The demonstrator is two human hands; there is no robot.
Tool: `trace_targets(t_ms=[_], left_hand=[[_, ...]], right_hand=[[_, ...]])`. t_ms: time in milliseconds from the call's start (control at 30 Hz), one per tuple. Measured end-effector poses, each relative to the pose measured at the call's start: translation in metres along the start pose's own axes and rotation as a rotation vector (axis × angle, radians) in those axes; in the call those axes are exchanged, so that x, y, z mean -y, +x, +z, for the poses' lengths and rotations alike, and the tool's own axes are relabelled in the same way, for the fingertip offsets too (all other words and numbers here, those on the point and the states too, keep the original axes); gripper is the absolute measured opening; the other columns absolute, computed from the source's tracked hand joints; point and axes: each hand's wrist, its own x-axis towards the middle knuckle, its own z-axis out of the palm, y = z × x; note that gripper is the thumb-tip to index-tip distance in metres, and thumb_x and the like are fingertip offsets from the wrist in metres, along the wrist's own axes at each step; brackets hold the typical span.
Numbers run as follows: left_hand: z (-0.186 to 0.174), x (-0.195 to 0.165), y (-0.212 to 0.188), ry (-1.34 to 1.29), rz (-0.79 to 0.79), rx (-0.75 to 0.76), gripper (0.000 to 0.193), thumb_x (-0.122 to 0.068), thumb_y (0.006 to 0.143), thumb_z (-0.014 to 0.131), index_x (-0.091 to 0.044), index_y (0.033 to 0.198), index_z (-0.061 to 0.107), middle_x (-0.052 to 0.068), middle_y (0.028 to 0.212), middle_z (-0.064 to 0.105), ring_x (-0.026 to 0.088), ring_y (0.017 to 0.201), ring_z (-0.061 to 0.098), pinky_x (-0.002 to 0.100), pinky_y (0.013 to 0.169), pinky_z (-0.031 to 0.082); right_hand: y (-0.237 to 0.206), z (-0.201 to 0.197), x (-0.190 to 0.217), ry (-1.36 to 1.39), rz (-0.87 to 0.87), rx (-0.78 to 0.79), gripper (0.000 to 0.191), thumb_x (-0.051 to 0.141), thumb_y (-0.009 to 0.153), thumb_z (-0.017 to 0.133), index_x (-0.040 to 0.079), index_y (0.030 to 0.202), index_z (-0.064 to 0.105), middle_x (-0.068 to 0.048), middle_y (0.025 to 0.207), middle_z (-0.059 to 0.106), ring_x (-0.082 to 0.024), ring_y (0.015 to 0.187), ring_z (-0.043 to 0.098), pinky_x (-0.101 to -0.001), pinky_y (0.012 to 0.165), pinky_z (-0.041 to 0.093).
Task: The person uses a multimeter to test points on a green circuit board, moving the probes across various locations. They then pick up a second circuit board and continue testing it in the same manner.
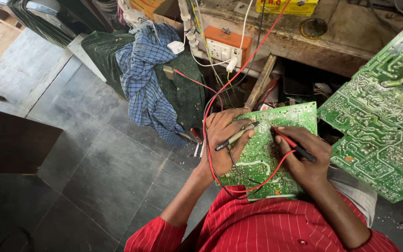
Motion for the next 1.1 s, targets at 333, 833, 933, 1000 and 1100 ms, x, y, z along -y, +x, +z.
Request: trace_targets(t_ms=[333,833,933,1000,1100], left_hand=[[0.0,-0.001,0.001,-0.002,0.005,-0.002,0.018,-0.017,0.094,0.076,-0.007,0.109,0.074,0.009,0.129,0.07,0.026,0.122,0.066,0.04,0.106,0.041],[0.001,0.0,0.002,-0.012,0.008,-0.007,0.018,-0.016,0.092,0.076,-0.007,0.107,0.073,0.01,0.127,0.07,0.027,0.122,0.065,0.041,0.105,0.041],[-0.001,-0.003,0.005,-0.023,0.016,-0.019,0.017,-0.016,0.092,0.076,-0.007,0.106,0.073,0.011,0.125,0.07,0.028,0.121,0.065,0.041,0.104,0.041],[-0.003,-0.005,0.008,-0.033,0.023,-0.023,0.017,-0.016,0.092,0.076,-0.006,0.105,0.073,0.011,0.124,0.07,0.029,0.12,0.066,0.041,0.103,0.041],[-0.004,-0.007,0.01,-0.04,0.023,-0.019,0.017,-0.016,0.092,0.075,-0.006,0.105,0.073,0.011,0.122,0.071,0.029,0.119,0.066,0.041,0.102,0.041]], right_hand=[[0.0,-0.001,-0.001,0.007,0.001,0.003,0.02,-0.003,0.093,0.075,-0.003,0.112,0.072,-0.016,0.11,0.076,-0.025,0.102,0.076,-0.0337,0.091,0.059],[0.004,-0.001,0.003,-0.035,0.017,0.014,0.02,-0.001,0.091,0.075,-0.002,0.111,0.073,-0.014,0.109,0.077,-0.024,0.097,0.076,-0.0325,0.086,0.059],[0.007,-0.002,0.006,-0.05,0.017,0.006,0.019,0.0,0.09,0.074,-0.001,0.109,0.073,-0.013,0.107,0.077,-0.024,0.096,0.077,-0.0323,0.085,0.059],[0.009,-0.002,0.007,-0.03,0.003,0.005,0.02,0.001,0.09,0.074,0.0,0.109,0.074,-0.013,0.108,0.077,-0.024,0.097,0.076,-0.0322,0.085,0.059],[0.01,-0.003,0.009,-0.036,0.011,0.01,0.02,0.001,0.088,0.074,0.001,0.108,0.074,-0.012,0.107,0.077,-0.023,0.097,0.076,-0.0321,0.085,0.059]])
